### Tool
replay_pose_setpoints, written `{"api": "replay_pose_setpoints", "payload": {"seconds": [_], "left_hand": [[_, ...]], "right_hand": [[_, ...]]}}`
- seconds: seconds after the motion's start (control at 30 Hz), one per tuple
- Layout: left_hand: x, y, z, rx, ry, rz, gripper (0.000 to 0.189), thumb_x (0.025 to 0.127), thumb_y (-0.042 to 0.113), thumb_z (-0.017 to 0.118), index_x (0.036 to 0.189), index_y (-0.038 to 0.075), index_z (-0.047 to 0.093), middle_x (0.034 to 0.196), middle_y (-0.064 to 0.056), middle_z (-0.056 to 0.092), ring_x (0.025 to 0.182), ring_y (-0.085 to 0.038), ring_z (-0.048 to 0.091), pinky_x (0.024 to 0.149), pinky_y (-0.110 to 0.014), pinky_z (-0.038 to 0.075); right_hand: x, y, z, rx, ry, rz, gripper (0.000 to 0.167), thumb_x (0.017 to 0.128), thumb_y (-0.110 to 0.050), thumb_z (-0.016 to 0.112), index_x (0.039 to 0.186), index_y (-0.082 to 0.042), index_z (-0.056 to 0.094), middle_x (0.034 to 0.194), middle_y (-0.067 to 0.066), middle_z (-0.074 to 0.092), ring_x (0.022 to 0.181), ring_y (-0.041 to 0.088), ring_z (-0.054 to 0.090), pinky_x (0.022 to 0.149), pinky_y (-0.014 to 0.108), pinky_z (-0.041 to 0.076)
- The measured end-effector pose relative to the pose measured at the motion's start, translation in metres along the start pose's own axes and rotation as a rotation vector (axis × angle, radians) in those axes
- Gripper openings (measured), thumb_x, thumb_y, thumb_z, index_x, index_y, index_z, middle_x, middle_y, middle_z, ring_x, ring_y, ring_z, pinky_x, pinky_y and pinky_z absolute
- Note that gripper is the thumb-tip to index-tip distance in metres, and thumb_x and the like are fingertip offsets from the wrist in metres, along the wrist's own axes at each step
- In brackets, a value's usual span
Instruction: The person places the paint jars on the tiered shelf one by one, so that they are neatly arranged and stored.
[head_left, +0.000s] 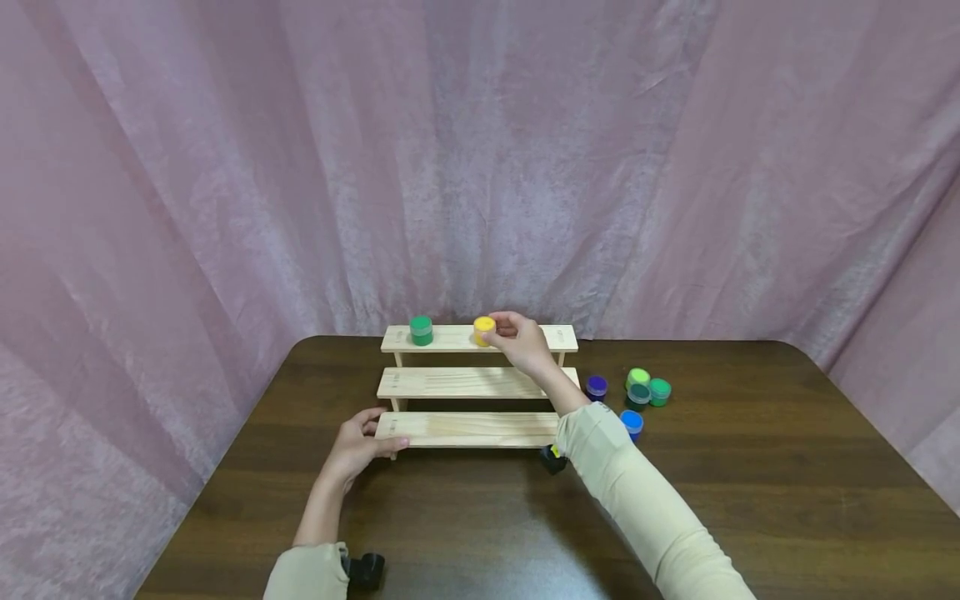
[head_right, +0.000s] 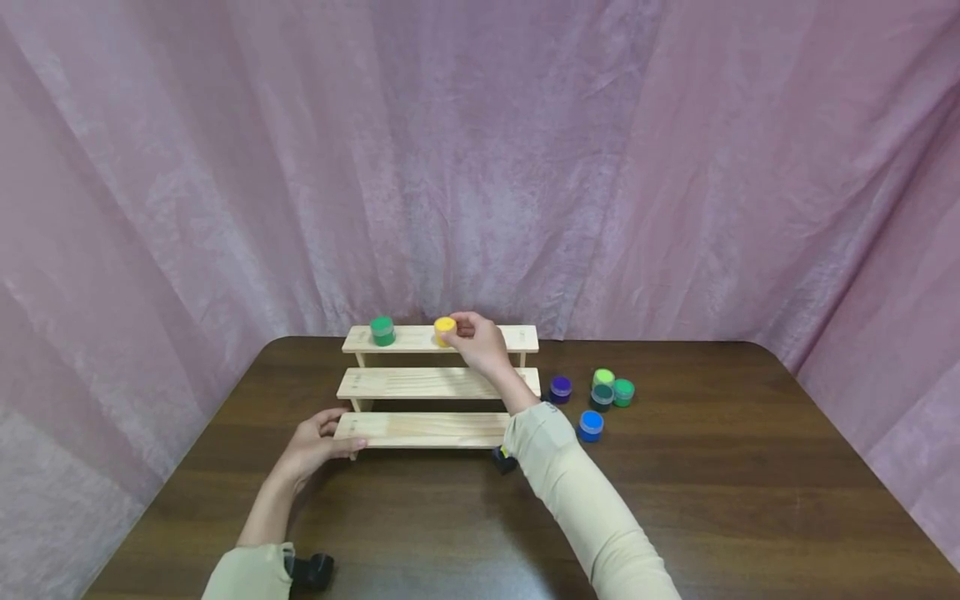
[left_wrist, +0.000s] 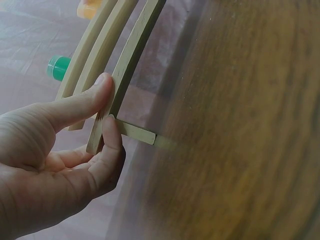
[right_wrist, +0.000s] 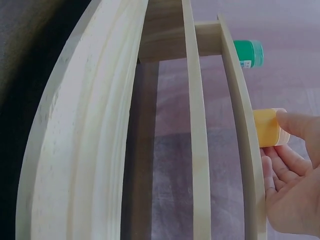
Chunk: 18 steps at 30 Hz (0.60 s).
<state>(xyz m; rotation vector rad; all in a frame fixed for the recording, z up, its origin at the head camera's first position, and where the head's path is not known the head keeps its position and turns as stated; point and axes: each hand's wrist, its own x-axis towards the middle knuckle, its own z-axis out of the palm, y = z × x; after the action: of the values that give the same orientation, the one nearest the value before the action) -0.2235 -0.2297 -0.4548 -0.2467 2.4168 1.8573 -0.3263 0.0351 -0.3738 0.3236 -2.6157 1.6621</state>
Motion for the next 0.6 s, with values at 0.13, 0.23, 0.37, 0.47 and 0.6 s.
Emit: {"api": "replay_pose_setpoints", "payload": {"seconds": [0.13, 0.23, 0.37, 0.47, 0.6], "left_hand": [[-0.001, 0.0, 0.0, 0.005, -0.002, 0.005, 0.079, 0.077, 0.002, 0.079, 0.141, -0.014, 0.035, 0.101, -0.019, 0.06, 0.065, -0.012, 0.059, 0.063, -0.024, 0.052], [-0.001, -0.001, -0.001, 0.01, 0.001, 0.002, 0.079, 0.077, 0.002, 0.079, 0.141, -0.013, 0.036, 0.101, -0.019, 0.06, 0.065, -0.012, 0.059, 0.063, -0.024, 0.052], [-0.001, -0.001, -0.001, 0.006, 0.007, -0.004, 0.078, 0.077, 0.002, 0.079, 0.141, -0.012, 0.037, 0.102, -0.02, 0.06, 0.065, -0.012, 0.059, 0.063, -0.023, 0.052], [-0.001, 0.001, 0.0, -0.003, 0.005, -0.002, 0.077, 0.077, 0.002, 0.078, 0.141, -0.012, 0.037, 0.103, -0.02, 0.06, 0.065, -0.012, 0.059, 0.063, -0.023, 0.052], [-0.001, 0.001, 0.0, -0.015, 0.002, -0.004, 0.076, 0.077, 0.0, 0.078, 0.141, -0.012, 0.037, 0.103, -0.02, 0.06, 0.066, -0.012, 0.059, 0.063, -0.024, 0.054]], "right_hand": [[0.0, 0.0, -0.001, 0.002, -0.027, -0.006, 0.046, 0.094, -0.02, 0.066, 0.135, -0.004, 0.055, 0.13, 0.016, 0.062, 0.118, 0.031, 0.059, 0.099, 0.04, 0.051], [0.0, -0.001, -0.001, 0.003, -0.041, 0.0, 0.047, 0.094, -0.02, 0.065, 0.137, -0.004, 0.053, 0.133, 0.016, 0.06, 0.121, 0.031, 0.058, 0.101, 0.041, 0.05], [-0.002, -0.002, -0.003, 0.065, -0.033, 0.022, 0.046, 0.096, -0.018, 0.062, 0.138, -0.004, 0.051, 0.135, 0.016, 0.058, 0.123, 0.031, 0.056, 0.103, 0.041, 0.048], [-0.004, -0.002, -0.008, 0.114, -0.016, 0.027, 0.045, 0.096, -0.017, 0.061, 0.138, -0.002, 0.051, 0.135, 0.017, 0.058, 0.124, 0.032, 0.055, 0.105, 0.042, 0.047], [-0.009, -0.001, -0.012, 0.141, -0.002, 0.039, 0.045, 0.096, -0.016, 0.061, 0.137, -0.001, 0.052, 0.134, 0.018, 0.059, 0.124, 0.032, 0.056, 0.106, 0.041, 0.046]]}}
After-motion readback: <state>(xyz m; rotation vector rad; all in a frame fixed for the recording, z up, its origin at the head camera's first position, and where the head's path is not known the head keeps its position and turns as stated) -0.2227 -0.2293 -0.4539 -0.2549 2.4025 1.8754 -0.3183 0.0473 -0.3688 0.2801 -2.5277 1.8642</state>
